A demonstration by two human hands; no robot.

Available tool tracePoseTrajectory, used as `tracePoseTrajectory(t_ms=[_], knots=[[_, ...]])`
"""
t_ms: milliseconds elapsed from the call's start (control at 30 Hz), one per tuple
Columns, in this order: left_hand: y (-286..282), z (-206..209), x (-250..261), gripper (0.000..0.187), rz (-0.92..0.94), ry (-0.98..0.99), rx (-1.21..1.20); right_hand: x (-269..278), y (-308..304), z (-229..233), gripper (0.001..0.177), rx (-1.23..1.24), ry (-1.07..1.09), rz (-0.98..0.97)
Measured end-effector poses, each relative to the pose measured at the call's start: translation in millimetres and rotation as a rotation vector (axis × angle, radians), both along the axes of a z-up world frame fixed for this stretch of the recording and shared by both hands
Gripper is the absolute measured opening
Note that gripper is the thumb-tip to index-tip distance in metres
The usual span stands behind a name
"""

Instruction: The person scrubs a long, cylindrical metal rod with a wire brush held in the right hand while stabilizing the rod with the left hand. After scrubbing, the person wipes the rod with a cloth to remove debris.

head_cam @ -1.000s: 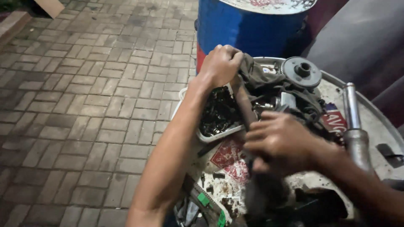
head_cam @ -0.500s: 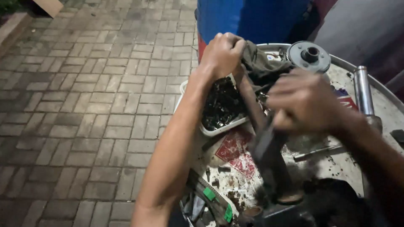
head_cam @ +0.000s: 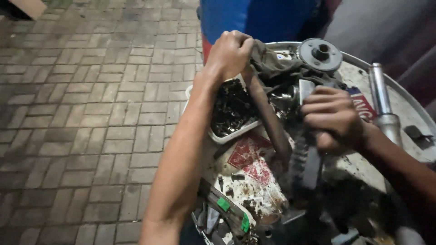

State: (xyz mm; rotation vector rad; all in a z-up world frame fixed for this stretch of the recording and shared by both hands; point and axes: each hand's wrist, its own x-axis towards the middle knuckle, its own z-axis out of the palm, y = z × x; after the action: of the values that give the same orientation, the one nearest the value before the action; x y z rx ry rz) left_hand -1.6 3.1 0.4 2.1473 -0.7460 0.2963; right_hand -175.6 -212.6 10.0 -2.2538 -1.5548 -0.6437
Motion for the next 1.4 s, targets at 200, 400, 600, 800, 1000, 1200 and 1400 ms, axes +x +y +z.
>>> tracePoseTrajectory(t_ms=[200,400,600,800,1000,1200,1400], knots=[[8,11,-3,0.043,0.035,0.043,0.017,-8,47,51,0.037,0.172,0.008,0.043],[8,17,-11,0.043,0.012,0.077,0.044,-11,112,73,0.024,0.144,0.040,0.194],[6,11,-6,0.043,0.018,0.076,0.020,28,57,34,0.020,-0.281,0.193,-0.083],[3,9,-1,0.038,-0.016,0.082,-0.007,53,14,45,0.024,-0.352,0.139,-0.392],[2,3,6,0.038,0.073,0.003,0.089,33,63,29,0.026,-0.466,0.017,-0.007],[-3,0,5,0.033,0.029,0.019,0.017,53,25,35,0.028,-0.362,0.063,-0.390],[-2,-14,3,0.034,-0.021,-0.053,0.008,51,14,31,0.026,-0.455,-0.101,-0.386]])
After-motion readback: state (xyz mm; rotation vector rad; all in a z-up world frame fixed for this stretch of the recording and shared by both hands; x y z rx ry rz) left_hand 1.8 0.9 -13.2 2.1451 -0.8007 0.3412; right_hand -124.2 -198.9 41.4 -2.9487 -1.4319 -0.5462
